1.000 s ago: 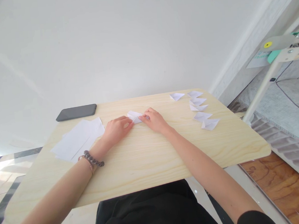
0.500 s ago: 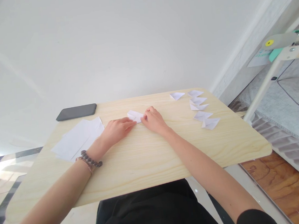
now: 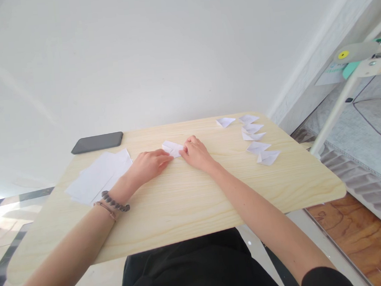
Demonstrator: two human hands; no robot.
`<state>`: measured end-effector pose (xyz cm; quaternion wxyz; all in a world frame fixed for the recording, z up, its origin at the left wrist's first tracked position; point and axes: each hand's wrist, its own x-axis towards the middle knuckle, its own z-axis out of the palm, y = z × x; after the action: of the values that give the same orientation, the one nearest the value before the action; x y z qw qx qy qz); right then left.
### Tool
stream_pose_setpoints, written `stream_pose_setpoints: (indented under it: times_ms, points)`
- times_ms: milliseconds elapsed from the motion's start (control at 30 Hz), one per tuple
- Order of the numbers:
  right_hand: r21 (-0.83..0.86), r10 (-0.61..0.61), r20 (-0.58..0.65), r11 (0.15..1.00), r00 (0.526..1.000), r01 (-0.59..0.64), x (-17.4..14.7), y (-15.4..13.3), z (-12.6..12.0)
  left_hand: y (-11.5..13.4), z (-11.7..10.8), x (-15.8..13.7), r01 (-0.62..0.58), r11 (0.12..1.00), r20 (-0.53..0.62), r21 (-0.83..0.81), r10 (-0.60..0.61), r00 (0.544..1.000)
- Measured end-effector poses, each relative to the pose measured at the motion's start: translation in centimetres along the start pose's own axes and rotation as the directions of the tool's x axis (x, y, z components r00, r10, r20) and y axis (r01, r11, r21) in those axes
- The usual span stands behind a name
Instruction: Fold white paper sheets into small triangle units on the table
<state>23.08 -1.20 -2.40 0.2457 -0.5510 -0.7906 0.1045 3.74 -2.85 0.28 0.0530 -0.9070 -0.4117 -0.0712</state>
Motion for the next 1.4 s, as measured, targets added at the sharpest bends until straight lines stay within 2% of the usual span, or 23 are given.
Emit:
stream_pose_setpoints:
  times_ms: [233,433,733,1133,1233,1400]
  points:
    - [-0.026,0.019,0.002,0.999,1.000,-0.019,0.1,-0.1,0.1,0.2,-0.4,-0.1,0.010,1.000,0.031,0.018,-0.011,0.999]
    - [-0.036,0.018,-0.006,0.999,1.000,-0.018,0.2,-0.2,0.2,0.1,-0.7,-0.4,-0.063,0.997,0.036,0.032,0.062,0.997]
    - [-0.051,0.015,0.007,0.999,1.000,-0.014,0.3,-0.2,0.1,0.9,-0.5,-0.5,0.001,0.995,0.020,0.105,-0.003,1.000]
    - [-0.059,0.058,-0.038,0.996,0.998,-0.060,-0.1,-0.4,0.5,0.6,-0.5,-0.3,0.020,0.999,0.035,0.034,-0.021,0.999]
    - [0.007,0.079,-0.012,0.997,0.997,-0.079,0.0,-0.3,0.2,0.5,-0.5,-0.4,0.022,1.000,0.035,0.020,-0.022,0.999]
    - [0.237,0.125,0.126,0.959,0.984,-0.152,0.3,0.3,-1.3,0.6,-0.4,-0.4,0.044,0.999,0.044,-0.020,-0.043,0.998]
